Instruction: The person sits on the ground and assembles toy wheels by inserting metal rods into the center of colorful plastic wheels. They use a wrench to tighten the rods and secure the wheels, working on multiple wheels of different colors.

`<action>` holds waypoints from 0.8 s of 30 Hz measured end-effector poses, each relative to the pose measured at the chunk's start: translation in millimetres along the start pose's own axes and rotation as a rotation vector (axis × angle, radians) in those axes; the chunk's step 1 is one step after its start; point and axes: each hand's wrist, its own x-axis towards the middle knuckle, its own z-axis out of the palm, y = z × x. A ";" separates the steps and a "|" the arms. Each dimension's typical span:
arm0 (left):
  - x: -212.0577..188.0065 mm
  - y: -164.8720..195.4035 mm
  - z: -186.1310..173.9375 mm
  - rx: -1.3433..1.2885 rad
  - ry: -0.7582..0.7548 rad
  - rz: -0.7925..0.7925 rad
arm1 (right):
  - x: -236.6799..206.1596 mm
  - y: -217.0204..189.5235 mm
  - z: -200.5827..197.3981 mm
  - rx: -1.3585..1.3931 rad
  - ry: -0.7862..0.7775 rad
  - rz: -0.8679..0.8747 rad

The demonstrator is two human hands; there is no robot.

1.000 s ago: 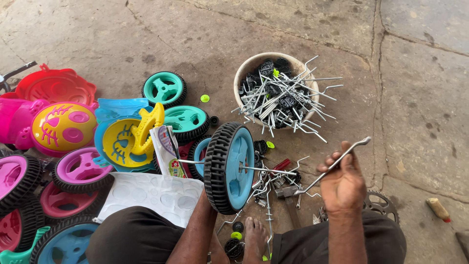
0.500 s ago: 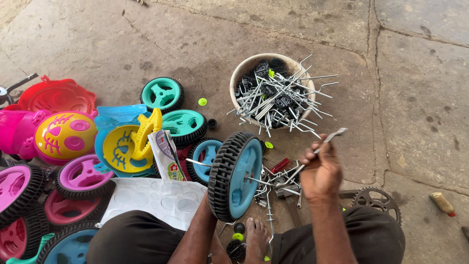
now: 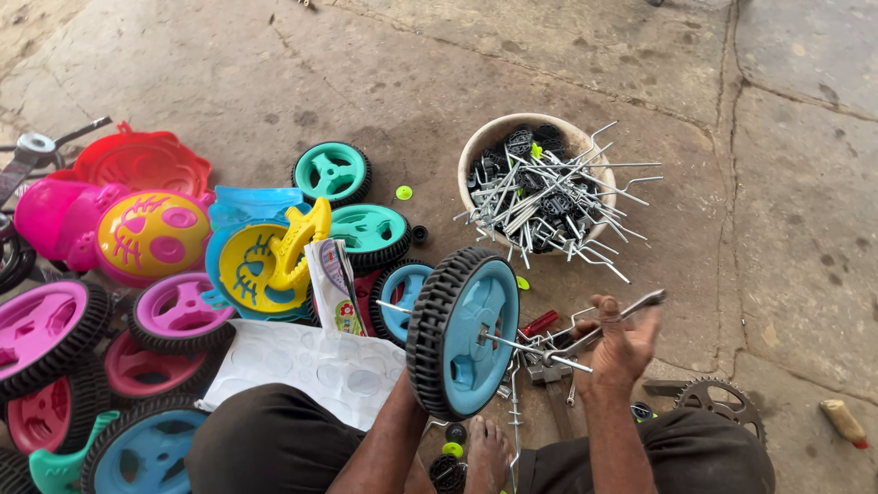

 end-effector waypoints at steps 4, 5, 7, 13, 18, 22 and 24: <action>-2.4 -1.7 2.4 -0.018 0.001 0.007 | -5.5 20.3 -4.7 -0.075 -0.053 -0.245; -3.5 -2.1 3.0 -0.019 0.004 0.004 | -8.0 27.4 -5.8 -0.022 -0.064 -0.239; -6.0 -2.7 3.0 -0.027 0.006 -0.005 | -12.9 37.6 -7.7 0.076 -0.087 -0.222; -15.7 0.0 -4.2 -0.020 0.021 -0.026 | -16.6 9.3 -26.2 -0.439 -0.573 -0.034; -12.7 1.3 -17.4 -0.045 0.043 -0.009 | -20.7 4.7 -26.8 -1.236 -0.726 -0.201; -11.7 5.8 -29.9 -0.078 0.090 0.004 | -16.3 16.1 -32.5 -0.834 -0.751 0.111; -13.0 8.3 -32.5 -0.098 0.144 0.009 | -8.2 14.8 -38.5 -0.719 -0.758 0.260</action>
